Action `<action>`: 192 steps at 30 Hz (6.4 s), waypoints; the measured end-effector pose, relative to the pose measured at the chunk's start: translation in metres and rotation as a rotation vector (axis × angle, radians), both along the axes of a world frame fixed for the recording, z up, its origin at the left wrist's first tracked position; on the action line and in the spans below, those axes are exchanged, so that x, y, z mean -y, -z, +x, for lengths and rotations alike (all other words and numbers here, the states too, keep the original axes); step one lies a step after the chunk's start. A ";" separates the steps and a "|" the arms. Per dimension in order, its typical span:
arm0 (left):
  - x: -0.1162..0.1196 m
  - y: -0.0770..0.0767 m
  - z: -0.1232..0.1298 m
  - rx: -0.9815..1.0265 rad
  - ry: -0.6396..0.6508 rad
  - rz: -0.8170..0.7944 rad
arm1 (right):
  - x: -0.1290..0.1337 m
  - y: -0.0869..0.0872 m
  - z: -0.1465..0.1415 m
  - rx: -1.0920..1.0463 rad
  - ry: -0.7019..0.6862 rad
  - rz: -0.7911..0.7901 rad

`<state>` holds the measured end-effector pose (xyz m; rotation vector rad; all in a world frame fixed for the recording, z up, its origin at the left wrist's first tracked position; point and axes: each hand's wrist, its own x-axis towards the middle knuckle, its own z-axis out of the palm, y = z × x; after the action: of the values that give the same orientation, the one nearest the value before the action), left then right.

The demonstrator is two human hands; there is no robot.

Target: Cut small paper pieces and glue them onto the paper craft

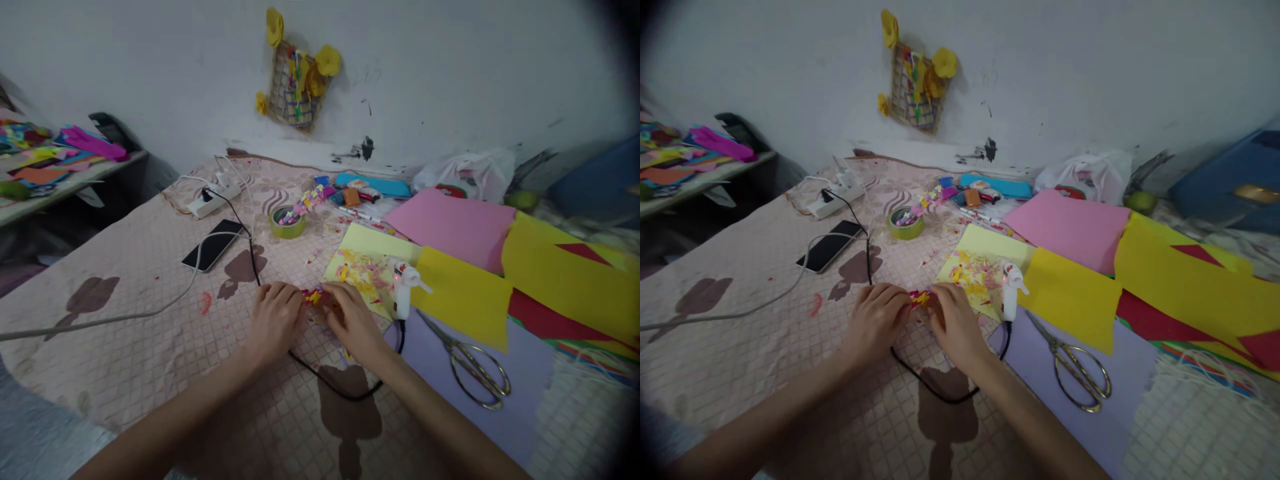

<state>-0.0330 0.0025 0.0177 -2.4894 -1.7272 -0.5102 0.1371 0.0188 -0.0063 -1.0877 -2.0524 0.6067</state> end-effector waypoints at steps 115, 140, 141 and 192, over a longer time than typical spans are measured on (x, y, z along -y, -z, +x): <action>0.014 -0.012 -0.034 0.633 -0.063 -0.176 | 0.013 -0.005 -0.016 -0.223 0.115 -0.512; -0.010 0.005 -0.019 0.539 0.058 -0.287 | 0.005 -0.001 -0.036 -0.196 0.155 -0.432; -0.010 0.006 -0.019 0.546 0.056 -0.287 | 0.005 -0.001 -0.037 -0.190 0.155 -0.428; -0.023 0.004 -0.007 0.354 0.033 -0.347 | -0.002 0.009 -0.038 0.094 0.228 -0.346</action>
<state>-0.0402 0.0253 0.0139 -2.8037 -2.0581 -0.7509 0.0991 0.0204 -0.0148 -1.5524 -1.9060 0.8258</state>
